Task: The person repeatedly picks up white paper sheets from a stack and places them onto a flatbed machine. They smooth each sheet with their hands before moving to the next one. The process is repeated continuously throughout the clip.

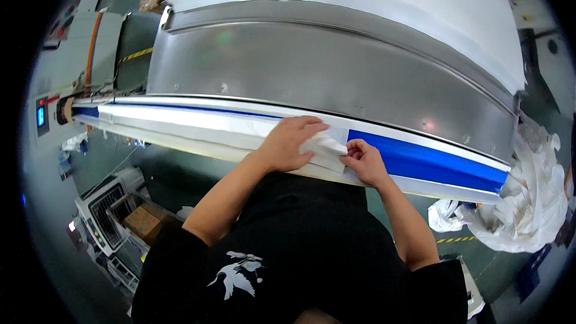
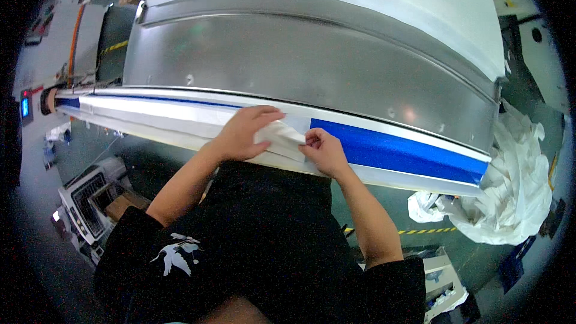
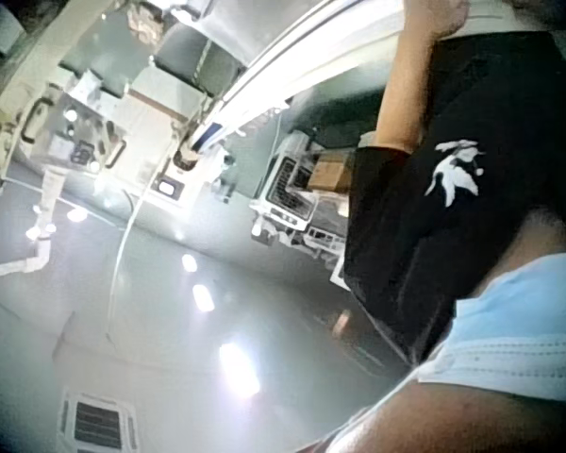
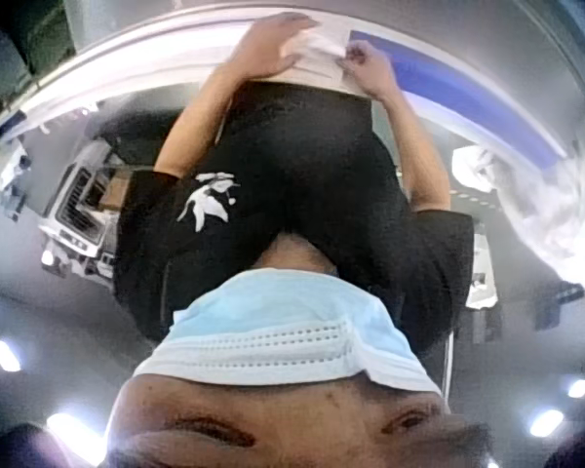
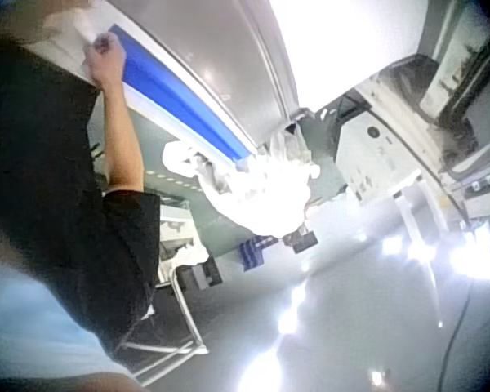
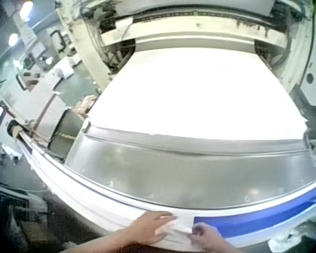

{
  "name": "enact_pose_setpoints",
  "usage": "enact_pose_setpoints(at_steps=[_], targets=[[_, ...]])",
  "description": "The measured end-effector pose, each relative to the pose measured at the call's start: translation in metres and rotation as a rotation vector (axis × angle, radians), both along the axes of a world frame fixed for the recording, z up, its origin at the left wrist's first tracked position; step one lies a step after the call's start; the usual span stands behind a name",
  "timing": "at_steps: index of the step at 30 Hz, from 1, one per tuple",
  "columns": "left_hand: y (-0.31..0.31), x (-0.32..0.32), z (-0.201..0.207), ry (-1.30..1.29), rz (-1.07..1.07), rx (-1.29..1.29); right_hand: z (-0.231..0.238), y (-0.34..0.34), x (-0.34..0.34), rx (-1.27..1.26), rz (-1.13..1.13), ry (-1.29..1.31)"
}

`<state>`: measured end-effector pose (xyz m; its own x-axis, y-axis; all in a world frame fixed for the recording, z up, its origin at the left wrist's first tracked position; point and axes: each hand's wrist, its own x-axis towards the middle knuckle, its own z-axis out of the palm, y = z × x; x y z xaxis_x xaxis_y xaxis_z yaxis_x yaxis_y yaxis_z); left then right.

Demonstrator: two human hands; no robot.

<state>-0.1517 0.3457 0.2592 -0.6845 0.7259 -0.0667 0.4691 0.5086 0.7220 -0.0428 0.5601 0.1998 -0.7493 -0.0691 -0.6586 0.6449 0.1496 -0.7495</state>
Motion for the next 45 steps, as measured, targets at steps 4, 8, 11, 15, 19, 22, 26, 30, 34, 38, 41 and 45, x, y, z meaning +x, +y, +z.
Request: enact_pose_setpoints(at_steps=[4,8,11,15,19,22,26,30,34,38,41,45], targets=[[-0.02,-0.01,-0.01,-0.073,-0.305,-0.281,0.014,-0.05,-0.019,0.165,0.235,0.287],[-0.065,-0.023,-0.014,-0.053,-0.356,-0.492,0.024,-0.083,-0.051,0.202,0.445,0.51],[-0.107,-0.027,-0.004,-0.04,-0.242,-0.505,0.018,-0.105,-0.086,0.034,0.413,0.351],[-0.116,-0.038,0.027,-0.032,-0.263,-0.53,-0.001,-0.155,-0.143,-0.711,0.09,-0.145],[-0.11,-0.022,0.023,0.0,-0.18,-0.386,-0.012,-0.189,-0.157,-0.973,0.135,-0.444],[-0.113,-0.013,0.023,-0.078,-0.124,-0.295,-0.007,-0.198,-0.14,-0.871,0.176,-0.479],[-0.113,-0.014,0.014,-0.088,-0.177,-0.258,-0.007,-0.189,-0.119,-0.853,0.06,-0.599],[-0.109,-0.015,0.027,-0.112,-0.122,-0.082,0.017,-0.181,-0.116,-0.81,-0.033,-0.658],[-0.1,-0.005,0.034,-0.083,-0.113,0.021,-0.003,-0.147,-0.093,-0.698,0.032,-0.519],[-0.101,0.004,0.026,-0.197,-0.172,-0.09,-0.008,-0.105,-0.064,-0.421,0.02,-0.44],[-0.102,0.01,0.019,-0.264,-0.106,-0.098,0.001,-0.082,-0.05,-0.295,-0.063,-0.378],[-0.1,0.009,0.012,-0.243,-0.101,-0.088,0.005,-0.073,-0.04,-0.233,-0.171,-0.252]])
